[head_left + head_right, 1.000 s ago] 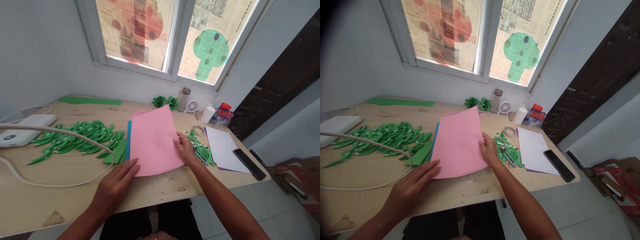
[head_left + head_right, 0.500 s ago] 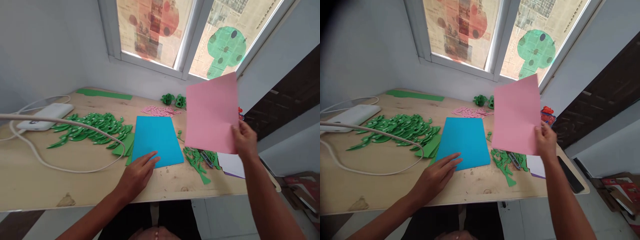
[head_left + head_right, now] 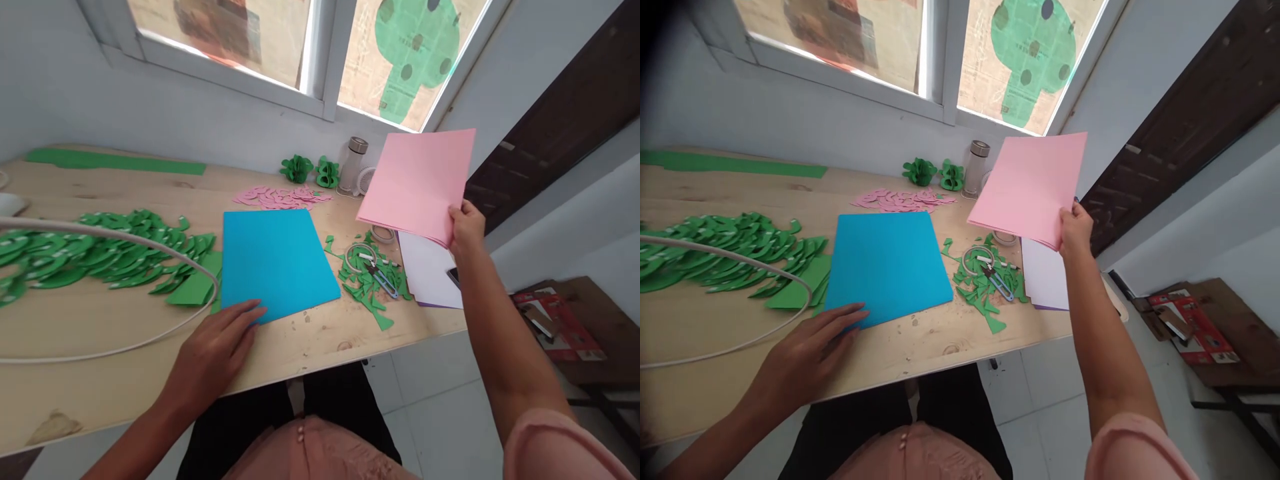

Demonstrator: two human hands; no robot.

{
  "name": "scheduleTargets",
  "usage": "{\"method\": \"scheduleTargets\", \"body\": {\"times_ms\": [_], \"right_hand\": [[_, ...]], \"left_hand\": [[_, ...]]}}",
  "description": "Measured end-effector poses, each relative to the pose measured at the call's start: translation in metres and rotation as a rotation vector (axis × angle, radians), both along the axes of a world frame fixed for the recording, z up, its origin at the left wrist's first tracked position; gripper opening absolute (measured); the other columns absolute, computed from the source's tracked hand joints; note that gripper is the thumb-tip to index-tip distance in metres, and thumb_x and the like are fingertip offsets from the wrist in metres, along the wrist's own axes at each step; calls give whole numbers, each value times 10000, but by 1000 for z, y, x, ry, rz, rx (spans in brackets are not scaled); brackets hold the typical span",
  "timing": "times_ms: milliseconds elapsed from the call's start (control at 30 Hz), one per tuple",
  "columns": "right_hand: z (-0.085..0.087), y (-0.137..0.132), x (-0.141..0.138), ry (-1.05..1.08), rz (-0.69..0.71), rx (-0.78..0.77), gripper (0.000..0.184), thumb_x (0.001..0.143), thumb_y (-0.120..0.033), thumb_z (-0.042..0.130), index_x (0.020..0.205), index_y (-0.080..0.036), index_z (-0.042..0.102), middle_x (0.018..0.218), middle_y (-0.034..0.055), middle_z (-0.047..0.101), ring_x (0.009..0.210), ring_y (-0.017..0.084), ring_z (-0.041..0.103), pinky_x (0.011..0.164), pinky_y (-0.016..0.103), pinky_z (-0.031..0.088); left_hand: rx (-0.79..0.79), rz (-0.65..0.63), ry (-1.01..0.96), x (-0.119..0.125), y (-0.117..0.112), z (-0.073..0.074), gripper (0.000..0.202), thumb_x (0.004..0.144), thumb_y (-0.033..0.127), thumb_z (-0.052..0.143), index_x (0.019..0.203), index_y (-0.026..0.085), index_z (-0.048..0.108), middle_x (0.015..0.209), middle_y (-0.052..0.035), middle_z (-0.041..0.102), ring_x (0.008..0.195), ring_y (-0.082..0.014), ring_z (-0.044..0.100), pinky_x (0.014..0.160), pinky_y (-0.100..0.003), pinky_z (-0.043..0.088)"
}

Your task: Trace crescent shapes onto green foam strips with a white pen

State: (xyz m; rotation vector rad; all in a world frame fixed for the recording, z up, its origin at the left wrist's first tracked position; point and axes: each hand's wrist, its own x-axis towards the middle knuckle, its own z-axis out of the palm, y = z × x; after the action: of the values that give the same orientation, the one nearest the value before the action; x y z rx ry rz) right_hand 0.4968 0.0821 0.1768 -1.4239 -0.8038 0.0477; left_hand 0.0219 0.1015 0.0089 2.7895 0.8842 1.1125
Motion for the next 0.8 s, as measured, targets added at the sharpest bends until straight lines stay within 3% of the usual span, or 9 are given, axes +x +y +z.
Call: {"method": "scheduleTargets", "body": {"times_ms": [267, 400, 500, 633, 700, 800], "right_hand": [[-49, 44, -21, 298, 65, -71, 179, 787, -99, 607, 937, -159, 683, 777, -12, 714, 692, 130, 665, 706, 279, 594], [-65, 53, -24, 392, 73, -130, 197, 914, -209, 639, 1097, -135, 655, 1040, 60, 703, 893, 177, 680, 810, 357, 592], [-68, 52, -17, 433, 71, -169, 362, 965, -365, 625, 1269, -174, 584, 1271, 92, 614, 1070, 231, 644, 896, 445, 566], [-59, 34, 3, 457, 51, -217, 365, 966, -369, 624, 1273, -177, 582, 1276, 92, 612, 1075, 232, 642, 899, 447, 565], [-53, 18, 14, 461, 43, -244, 330, 965, -353, 628, 1237, -169, 600, 1225, 84, 638, 1022, 213, 661, 862, 417, 580], [-45, -10, 29, 460, 32, -278, 151, 876, -188, 697, 1022, -163, 664, 944, 40, 734, 744, 147, 698, 677, 276, 613]], "left_hand": [[99, -31, 51, -7, 1, -4, 262, 993, 276, 462, 1118, 173, 668, 1165, -122, 724, 1075, -322, 672, 886, -469, 511], [109, -12, 39, -10, -1, -2, 258, 995, 275, 463, 1105, 176, 674, 1153, -111, 729, 1070, -307, 673, 901, -454, 496], [100, -5, 18, -14, -2, -4, 255, 995, 279, 463, 1098, 187, 677, 1161, -102, 728, 1077, -299, 671, 912, -451, 491], [69, -10, -5, -17, -2, -10, 249, 996, 296, 465, 1104, 210, 672, 1181, -85, 722, 1103, -285, 664, 932, -441, 490], [56, -8, -11, -18, -2, -13, 258, 1000, 315, 459, 1118, 216, 666, 1192, -83, 719, 1115, -284, 659, 940, -443, 489], [37, -2, -18, -19, -1, -16, 271, 1000, 346, 452, 1132, 240, 663, 1202, -69, 718, 1127, -282, 659, 946, -439, 496]]}}
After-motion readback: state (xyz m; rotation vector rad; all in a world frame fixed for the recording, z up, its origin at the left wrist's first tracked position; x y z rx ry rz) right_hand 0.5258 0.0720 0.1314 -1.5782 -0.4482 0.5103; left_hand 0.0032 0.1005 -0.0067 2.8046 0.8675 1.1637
